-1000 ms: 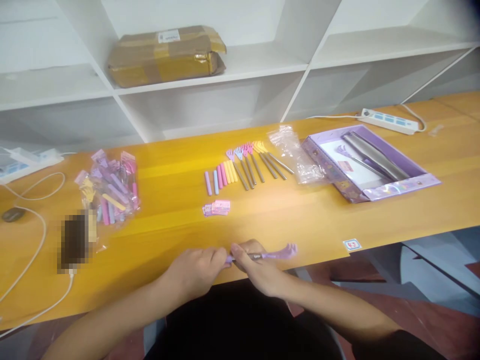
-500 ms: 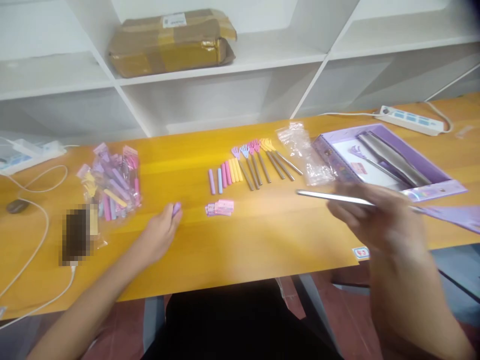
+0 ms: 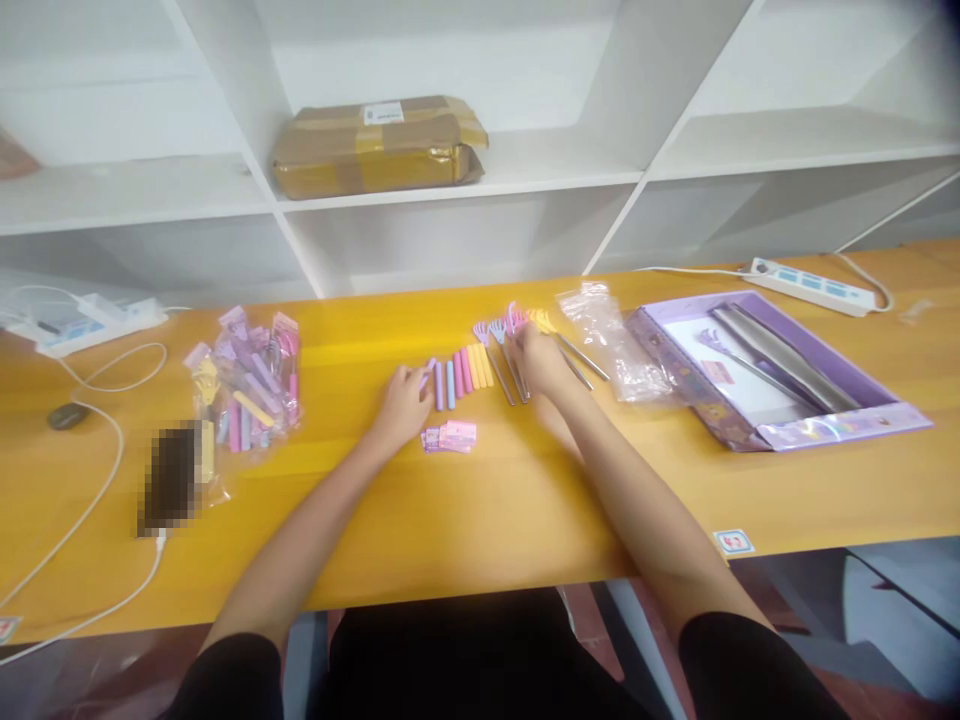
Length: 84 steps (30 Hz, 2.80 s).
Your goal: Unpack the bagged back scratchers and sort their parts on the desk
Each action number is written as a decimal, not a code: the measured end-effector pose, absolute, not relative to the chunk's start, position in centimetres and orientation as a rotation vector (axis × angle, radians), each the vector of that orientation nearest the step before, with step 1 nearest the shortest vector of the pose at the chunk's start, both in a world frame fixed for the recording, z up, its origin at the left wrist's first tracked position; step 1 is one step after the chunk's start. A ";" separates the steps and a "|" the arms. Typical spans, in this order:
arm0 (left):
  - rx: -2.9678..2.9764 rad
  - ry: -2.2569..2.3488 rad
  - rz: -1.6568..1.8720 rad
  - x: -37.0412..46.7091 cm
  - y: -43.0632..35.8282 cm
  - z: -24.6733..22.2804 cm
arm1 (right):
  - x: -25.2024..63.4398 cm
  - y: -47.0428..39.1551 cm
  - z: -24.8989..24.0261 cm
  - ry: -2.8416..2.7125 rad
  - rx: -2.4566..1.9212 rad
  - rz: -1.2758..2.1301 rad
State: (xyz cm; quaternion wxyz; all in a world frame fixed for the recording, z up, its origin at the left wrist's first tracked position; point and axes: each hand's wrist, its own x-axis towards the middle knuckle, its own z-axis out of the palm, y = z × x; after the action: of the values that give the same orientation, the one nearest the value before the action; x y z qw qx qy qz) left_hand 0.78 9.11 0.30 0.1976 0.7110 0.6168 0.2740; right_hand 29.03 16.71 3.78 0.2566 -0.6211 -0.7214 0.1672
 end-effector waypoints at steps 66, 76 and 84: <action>1.927 2.689 0.230 -17.3 12.1 5.2 | 29.9 9.0 0.4 -1.939 -1.253 0.050; 2.000 2.421 0.755 -15.8 12.1 8.1 | 30.2 9.2 0.0 -1.910 -1.235 0.046; 1.879 1.507 0.764 -5.6 3.6 13.5 | 27.6 6.7 2.0 -1.538 -1.093 0.799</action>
State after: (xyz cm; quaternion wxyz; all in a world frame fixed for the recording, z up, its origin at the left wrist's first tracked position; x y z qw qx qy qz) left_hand -5.56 3.61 13.51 0.3026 0.7087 0.5684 0.2882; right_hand 27.62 6.70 2.01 0.5196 -0.4558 -0.6413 0.3332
